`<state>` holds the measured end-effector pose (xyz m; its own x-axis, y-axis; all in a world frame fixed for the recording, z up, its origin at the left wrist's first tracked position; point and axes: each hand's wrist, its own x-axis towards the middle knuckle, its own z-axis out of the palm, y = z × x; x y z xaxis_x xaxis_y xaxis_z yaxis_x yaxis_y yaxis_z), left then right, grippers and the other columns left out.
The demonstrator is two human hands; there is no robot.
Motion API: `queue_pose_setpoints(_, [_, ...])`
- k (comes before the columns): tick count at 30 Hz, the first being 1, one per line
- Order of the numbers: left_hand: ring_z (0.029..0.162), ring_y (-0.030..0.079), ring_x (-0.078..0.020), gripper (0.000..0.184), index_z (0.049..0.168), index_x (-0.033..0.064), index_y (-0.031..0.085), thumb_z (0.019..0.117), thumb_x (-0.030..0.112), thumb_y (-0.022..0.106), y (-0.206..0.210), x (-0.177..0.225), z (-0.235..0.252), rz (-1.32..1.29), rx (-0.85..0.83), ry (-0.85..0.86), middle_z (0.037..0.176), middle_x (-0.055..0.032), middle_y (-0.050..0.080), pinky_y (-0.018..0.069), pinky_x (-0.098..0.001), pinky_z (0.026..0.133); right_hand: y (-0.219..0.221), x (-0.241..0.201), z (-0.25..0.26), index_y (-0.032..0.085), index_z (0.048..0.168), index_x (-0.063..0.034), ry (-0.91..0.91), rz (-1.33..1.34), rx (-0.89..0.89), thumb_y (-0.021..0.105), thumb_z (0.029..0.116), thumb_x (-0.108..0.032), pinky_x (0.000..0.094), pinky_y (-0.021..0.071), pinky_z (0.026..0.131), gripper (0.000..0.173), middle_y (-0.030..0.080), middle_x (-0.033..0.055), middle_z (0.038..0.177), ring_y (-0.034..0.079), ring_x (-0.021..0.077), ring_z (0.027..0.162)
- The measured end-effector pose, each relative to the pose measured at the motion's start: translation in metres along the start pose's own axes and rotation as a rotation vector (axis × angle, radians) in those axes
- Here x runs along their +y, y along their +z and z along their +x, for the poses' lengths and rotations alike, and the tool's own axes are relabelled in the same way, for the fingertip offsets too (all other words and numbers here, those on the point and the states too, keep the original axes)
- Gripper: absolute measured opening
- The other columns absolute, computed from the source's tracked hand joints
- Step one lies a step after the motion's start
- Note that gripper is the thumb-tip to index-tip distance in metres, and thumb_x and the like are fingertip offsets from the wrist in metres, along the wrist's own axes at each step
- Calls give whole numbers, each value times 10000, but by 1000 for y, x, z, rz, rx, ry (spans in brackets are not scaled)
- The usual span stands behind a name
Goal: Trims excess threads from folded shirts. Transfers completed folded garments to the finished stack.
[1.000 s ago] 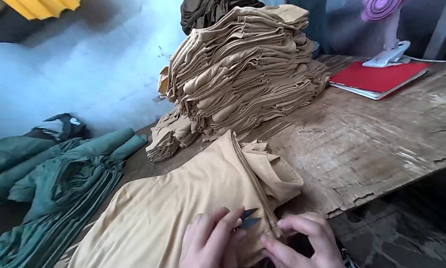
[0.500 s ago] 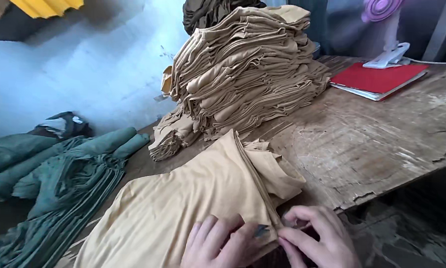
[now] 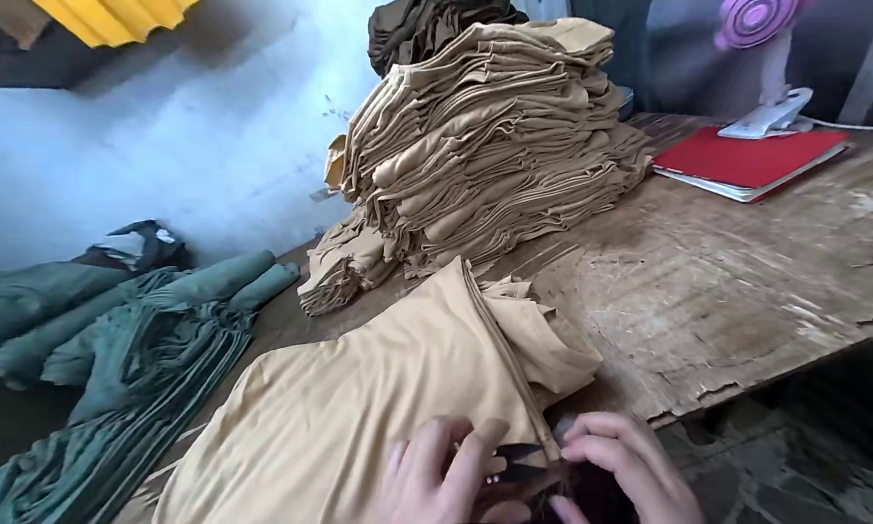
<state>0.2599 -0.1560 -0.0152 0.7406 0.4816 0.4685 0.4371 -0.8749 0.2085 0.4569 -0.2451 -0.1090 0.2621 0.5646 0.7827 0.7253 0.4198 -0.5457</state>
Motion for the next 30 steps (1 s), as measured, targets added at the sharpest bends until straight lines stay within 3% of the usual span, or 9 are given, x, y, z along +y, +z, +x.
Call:
queue_pose_setpoints(3, [860,652,-148,192,999,130,769,838,41,715,5,-12,-4,-184,18,-47,964,-65,664,562,-312,741,17,-12,0,656,1151,-139,-22,-37,128,839,847,-420,325,529,936,453,644,74,1108,623,161,1068])
queue_pose_setpoints(5, [892,673,-95,214,992,93,758,848,-30,658,4,-18,-1,-303,48,-32,1022,-44,690,595,-248,741,33,-19,8,673,1104,-135,-20,22,200,811,889,-282,287,538,927,295,642,51,1092,624,130,1058])
queue_pose_setpoints(8, [820,674,-63,190,1048,70,716,922,-29,615,6,-20,5,-411,89,-95,971,4,718,585,-245,703,51,-19,28,738,1000,-18,82,502,286,741,895,31,277,649,820,116,766,70,1001,745,132,933])
queue_pose_setpoints(11, [703,635,-51,147,1096,87,690,980,45,611,11,-25,15,-519,120,-187,886,33,695,545,-218,606,54,-6,40,646,1119,-16,142,821,186,699,966,-101,253,606,769,183,717,49,1001,696,98,870])
queue_pose_setpoints(14, [670,652,-80,216,1185,93,662,978,42,625,13,-27,19,-583,97,-227,849,23,711,553,-234,582,49,-5,35,660,1232,-82,23,565,47,854,851,-350,248,570,847,505,604,66,1167,611,103,1021])
queue_pose_setpoints(19, [836,701,-130,476,1332,34,620,887,83,779,10,-27,13,-705,21,-164,997,-24,725,615,-291,710,24,3,-4,754,1057,-246,-231,-103,291,712,960,-203,318,408,980,114,651,-70,934,581,68,903])
queue_pose_setpoints(21, [981,695,-132,502,1280,49,688,854,257,853,9,-28,4,-591,59,-11,1092,-36,710,624,-309,850,17,4,-16,747,1022,-210,-216,-53,303,703,964,-187,299,424,959,76,644,-60,923,582,69,909])
queue_pose_setpoints(24, [957,616,-101,225,1070,257,766,871,339,832,14,-24,-10,-143,292,195,966,60,704,452,-338,906,16,2,-25,745,1003,-159,-201,32,278,703,955,-147,304,462,945,65,648,-17,925,600,100,917])
queue_pose_setpoints(30, [925,548,-173,200,1151,234,746,956,229,703,25,-14,-14,278,467,420,969,16,697,341,-387,943,21,-4,-23,739,983,-149,-201,112,277,686,959,-151,292,458,950,58,639,-11,924,595,96,926])
